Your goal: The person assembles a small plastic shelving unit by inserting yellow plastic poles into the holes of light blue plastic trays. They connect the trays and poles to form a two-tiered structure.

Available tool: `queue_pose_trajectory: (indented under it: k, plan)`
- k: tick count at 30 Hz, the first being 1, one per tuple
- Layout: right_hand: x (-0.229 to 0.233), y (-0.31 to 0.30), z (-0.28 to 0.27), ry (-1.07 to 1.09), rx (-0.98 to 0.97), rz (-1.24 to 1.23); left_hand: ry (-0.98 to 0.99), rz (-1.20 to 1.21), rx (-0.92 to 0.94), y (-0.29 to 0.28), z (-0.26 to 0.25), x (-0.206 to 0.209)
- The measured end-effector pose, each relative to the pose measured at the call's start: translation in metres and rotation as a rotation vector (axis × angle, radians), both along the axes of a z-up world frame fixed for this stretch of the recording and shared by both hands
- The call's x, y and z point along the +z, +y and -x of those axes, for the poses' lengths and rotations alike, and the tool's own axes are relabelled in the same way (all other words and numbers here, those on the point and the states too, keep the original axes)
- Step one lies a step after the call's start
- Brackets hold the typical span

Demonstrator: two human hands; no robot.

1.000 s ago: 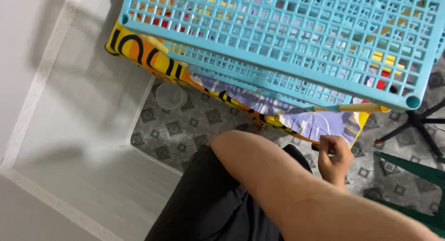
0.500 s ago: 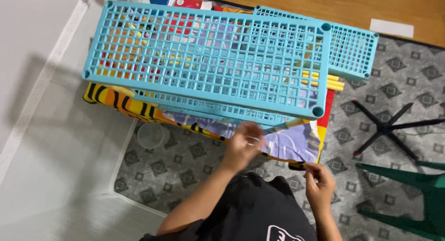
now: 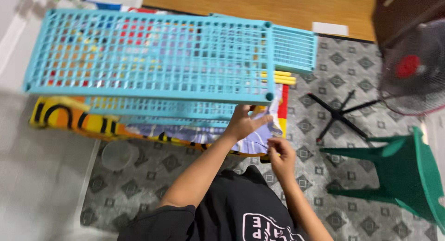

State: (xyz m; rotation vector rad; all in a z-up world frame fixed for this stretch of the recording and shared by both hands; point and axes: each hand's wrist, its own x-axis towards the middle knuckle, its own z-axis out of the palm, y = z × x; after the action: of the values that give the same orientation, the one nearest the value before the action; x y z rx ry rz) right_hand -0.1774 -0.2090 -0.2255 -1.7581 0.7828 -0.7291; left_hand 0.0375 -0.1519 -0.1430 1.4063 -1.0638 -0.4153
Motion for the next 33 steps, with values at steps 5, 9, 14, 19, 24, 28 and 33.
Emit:
queue_pose_trajectory:
  k: [5,9,14,19,24,28,33]
  plan:
    - [0.006,0.007,0.015,-0.002,-0.033,0.021,-0.041,0.210,0.163,-0.030,0.018,0.005]
    - [-0.004,0.009,0.035,0.018,-0.161,-0.051,-0.187,0.248,0.174,-0.021,0.020,0.018]
    - [-0.004,0.005,0.043,0.022,-0.240,-0.129,-0.212,0.227,0.163,0.007,0.021,0.046]
    - [0.047,-0.029,-0.007,-0.043,-0.146,0.108,-0.988,0.355,0.307,0.043,0.021,0.091]
    - [0.118,-0.059,-0.071,-0.342,0.113,0.237,-0.821,0.370,-0.122,0.088,0.046,0.134]
    - [0.156,-0.073,-0.081,-0.674,0.324,-0.001,-0.348,0.035,-0.556,0.118,0.051,0.152]
    - [0.186,-0.063,-0.056,-0.966,0.468,-0.334,-0.248,0.003,-0.687,0.156,0.005,0.147]
